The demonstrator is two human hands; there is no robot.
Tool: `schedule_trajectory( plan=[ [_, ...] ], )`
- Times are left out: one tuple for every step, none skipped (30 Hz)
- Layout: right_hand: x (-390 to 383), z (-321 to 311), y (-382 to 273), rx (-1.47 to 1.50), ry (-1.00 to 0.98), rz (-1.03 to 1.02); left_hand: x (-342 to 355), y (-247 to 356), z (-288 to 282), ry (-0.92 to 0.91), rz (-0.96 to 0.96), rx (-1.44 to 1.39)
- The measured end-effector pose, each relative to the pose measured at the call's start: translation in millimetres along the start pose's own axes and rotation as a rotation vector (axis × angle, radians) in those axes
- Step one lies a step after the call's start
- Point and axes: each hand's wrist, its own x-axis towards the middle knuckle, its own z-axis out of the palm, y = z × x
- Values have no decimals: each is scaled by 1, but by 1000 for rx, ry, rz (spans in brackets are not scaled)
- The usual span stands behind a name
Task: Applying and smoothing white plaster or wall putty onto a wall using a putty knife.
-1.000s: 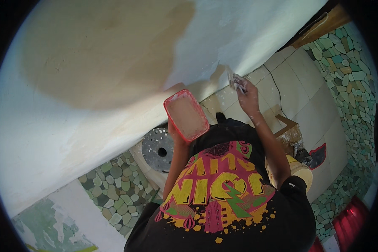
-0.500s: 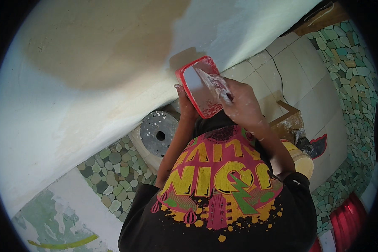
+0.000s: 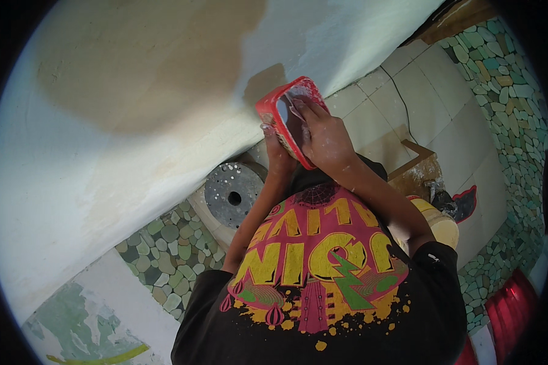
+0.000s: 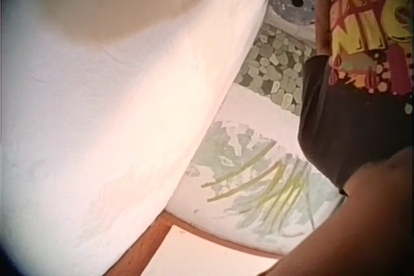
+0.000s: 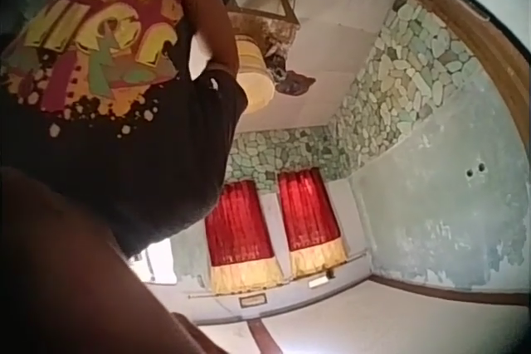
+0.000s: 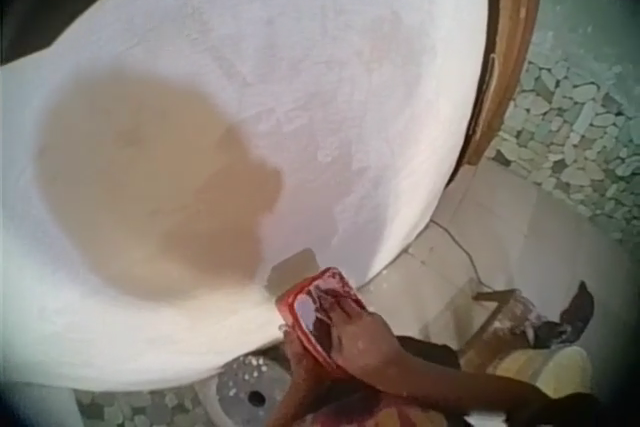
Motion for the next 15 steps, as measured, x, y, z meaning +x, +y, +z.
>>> schedule_trajectory(
  plan=[
    [3,-1,1,21,-10,-33,1,6,2,-26,-19,-35],
    [5,-3,4,21,-5,-28,3,12,4,-30,-24,-34],
    [7,-7,6,106,12,-70,5,19,6,-20,-42,-26],
    [10,-10,5,195,27,-118,5,25,8,-7,-53,-15],
    [11,-15,-4,197,29,-117,6,26,14,-7,-54,-12],
    [11,-21,-16,154,32,-55,5,25,22,1,-44,-26],
    [13,-28,-25,109,40,7,6,25,27,5,-35,-38],
    [17,-35,-29,112,41,7,5,23,27,5,-35,-35],
    [21,-42,-31,73,-14,66,3,22,26,22,-27,-44],
    [24,-45,-30,33,-65,129,4,20,27,33,-24,-52],
    [25,-45,-29,33,-60,132,3,19,28,29,-28,-50],
    [27,-45,-27,50,-81,165,2,18,29,42,-17,-11],
    [28,-44,-26,68,-104,198,1,17,31,57,-6,28],
    [29,-41,-24,69,-102,200,2,19,31,56,-9,30],
    [28,-37,-22,63,-79,140,2,20,31,50,-25,22]
  ],
)
